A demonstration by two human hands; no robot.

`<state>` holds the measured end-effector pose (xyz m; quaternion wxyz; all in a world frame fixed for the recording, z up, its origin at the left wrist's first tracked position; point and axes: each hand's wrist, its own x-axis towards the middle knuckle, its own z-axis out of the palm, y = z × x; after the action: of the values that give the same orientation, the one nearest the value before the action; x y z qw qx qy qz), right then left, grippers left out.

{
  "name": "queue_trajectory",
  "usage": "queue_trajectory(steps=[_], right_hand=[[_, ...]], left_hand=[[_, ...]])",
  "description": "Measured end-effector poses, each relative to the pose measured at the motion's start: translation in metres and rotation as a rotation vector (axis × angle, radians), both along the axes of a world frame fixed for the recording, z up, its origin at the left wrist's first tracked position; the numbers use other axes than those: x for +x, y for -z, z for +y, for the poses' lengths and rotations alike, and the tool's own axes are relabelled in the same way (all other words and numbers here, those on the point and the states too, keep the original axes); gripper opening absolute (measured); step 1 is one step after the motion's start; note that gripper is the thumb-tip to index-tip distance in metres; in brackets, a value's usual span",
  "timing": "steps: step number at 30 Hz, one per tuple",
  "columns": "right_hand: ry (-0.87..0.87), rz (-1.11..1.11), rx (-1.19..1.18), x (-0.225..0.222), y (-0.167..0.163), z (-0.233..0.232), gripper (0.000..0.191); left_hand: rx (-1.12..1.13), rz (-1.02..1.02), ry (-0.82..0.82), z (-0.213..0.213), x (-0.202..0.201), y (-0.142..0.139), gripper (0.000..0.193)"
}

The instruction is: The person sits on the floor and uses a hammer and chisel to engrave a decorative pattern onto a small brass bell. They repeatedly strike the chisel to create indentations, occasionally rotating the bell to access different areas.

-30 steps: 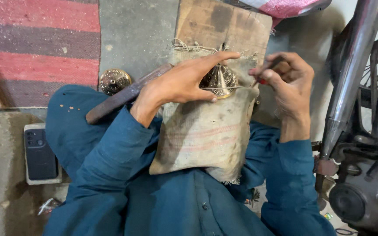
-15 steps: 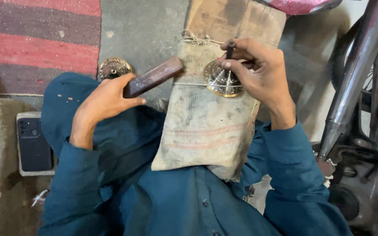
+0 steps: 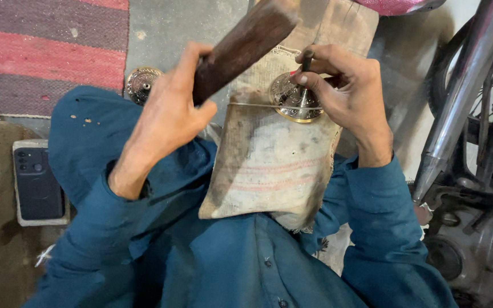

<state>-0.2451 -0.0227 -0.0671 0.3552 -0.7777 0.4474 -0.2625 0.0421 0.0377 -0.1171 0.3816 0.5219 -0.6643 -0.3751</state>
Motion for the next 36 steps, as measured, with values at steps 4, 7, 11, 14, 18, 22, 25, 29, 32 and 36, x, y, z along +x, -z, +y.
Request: queue_trajectory(steps=[4,7,11,14,18,22,25,29,32,36], right_hand=[[-0.053,0.045,-0.059,-0.001,-0.003,-0.001,0.026],[-0.05,-0.088,0.019,0.001,-0.001,-0.003,0.025],[0.011,-0.015,-0.032,-0.002,0.003,-0.002,0.021],[0.083,-0.18,0.003,-0.002,0.013,0.003,0.02],[0.101,-0.228,0.023,-0.005,0.021,0.006,0.026],[0.08,-0.161,-0.028,-0.008,0.02,0.006,0.027],[0.037,-0.16,-0.045,-0.007,0.02,0.006,0.026],[0.061,-0.137,-0.067,-0.006,0.02,0.006,0.027],[0.074,-0.099,-0.103,-0.005,0.021,0.005,0.027],[0.061,-0.04,-0.158,-0.005,0.018,0.004,0.024]], left_hand=[[-0.245,-0.464,-0.047,-0.008,0.003,-0.016,0.073],[-0.386,-0.394,-0.029,-0.016,0.009,-0.022,0.071],[-0.377,-0.572,-0.039,-0.016,0.01,-0.02,0.073],[-0.224,-0.651,-0.06,-0.015,0.017,-0.018,0.077],[-0.2,-0.313,-0.005,-0.015,0.022,-0.014,0.076],[-0.237,-0.253,-0.01,-0.016,0.018,-0.013,0.075],[-0.23,-0.274,-0.012,-0.016,0.014,-0.014,0.076],[-0.219,-0.162,0.005,-0.016,0.007,-0.018,0.075],[-0.289,-0.065,0.002,-0.018,0.005,-0.021,0.076],[-0.436,-0.6,0.015,-0.019,0.007,-0.026,0.087]])
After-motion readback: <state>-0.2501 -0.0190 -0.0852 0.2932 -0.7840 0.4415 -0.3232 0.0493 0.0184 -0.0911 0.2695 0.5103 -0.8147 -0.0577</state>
